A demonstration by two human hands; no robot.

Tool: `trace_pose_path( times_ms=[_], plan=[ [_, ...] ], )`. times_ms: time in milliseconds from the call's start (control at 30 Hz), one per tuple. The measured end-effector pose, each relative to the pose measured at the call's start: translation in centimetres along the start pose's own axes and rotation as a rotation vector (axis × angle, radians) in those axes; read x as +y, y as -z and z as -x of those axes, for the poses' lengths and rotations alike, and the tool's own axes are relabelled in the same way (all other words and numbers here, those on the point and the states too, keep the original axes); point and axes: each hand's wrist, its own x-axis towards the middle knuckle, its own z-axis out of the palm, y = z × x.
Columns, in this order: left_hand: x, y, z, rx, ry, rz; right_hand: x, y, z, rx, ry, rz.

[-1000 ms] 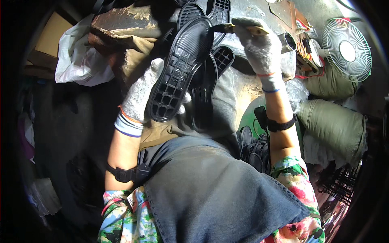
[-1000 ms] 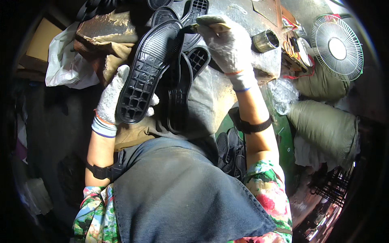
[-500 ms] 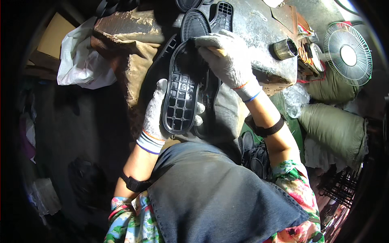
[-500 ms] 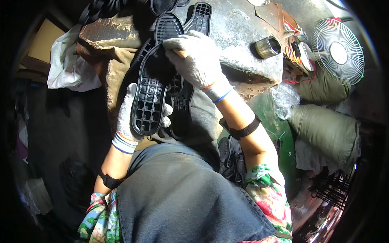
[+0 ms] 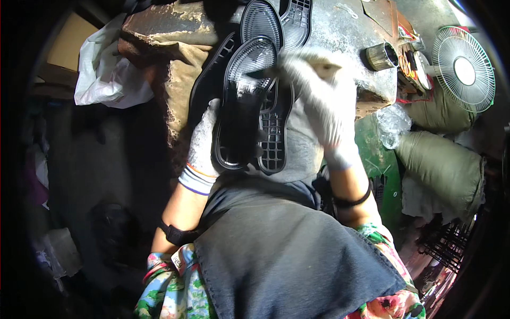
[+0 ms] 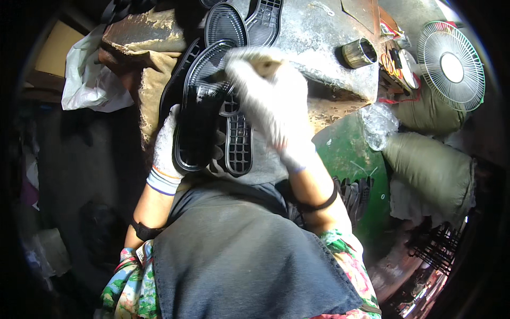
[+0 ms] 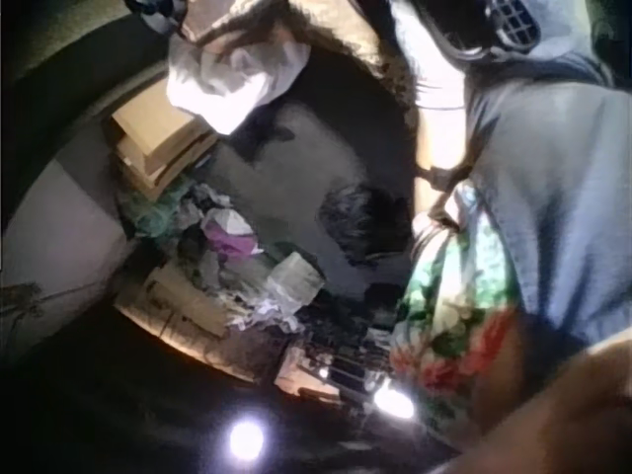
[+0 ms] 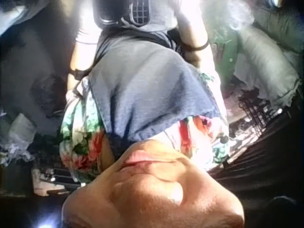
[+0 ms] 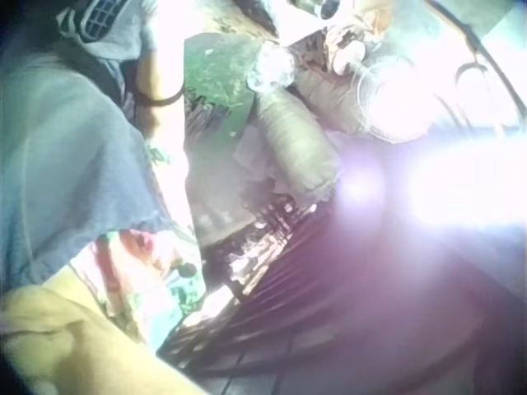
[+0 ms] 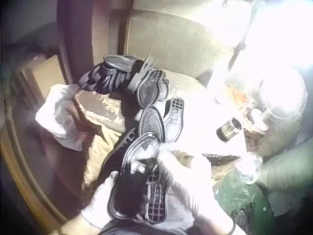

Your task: The person applies liquid to shoe soles using a brush, handling them one at a time. They pick up a sole, brush the liquid onto its surface, and set it aside before repeating the process with others from the pile.

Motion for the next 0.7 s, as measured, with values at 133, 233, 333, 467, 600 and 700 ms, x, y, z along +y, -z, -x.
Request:
trace_pose_path(
  times_ms=[133, 233, 333, 467, 600, 700],
  plan=[
    [-0.1, -1.6, -0.3, -0.16, 0.109, -0.049, 6.8, 0.1, -5.7, 0.094, 0.361, 0.308],
    [0.6, -1.1, 0.1, -0.189, 0.081, -0.136, 4.4, -2.5, -3.5, -0.034, 0.071, -0.099],
    [0.3, -1.0, 0.5, -0.164, 0.045, 0.201, 0.8, -2.6, 0.6, -0.232, -0.013, -0.218],
    [0.4, -1.8, 0.9, -0.041, 0.053, 0.249, 1.3, -0.8, -2.1, -0.117, 0.053, -0.414],
    [0.9, -1.9, 0.4, -0.265, 0.074, -0.018, 3.8, -1.5, -4.9, -0.04, 0.362, -0.057],
    [1.3, -2.9, 0.3, -0.253, 0.062, 0.381, 0.6, -2.8, -2.0, -0.154, 0.179, -0.121]
  ],
)
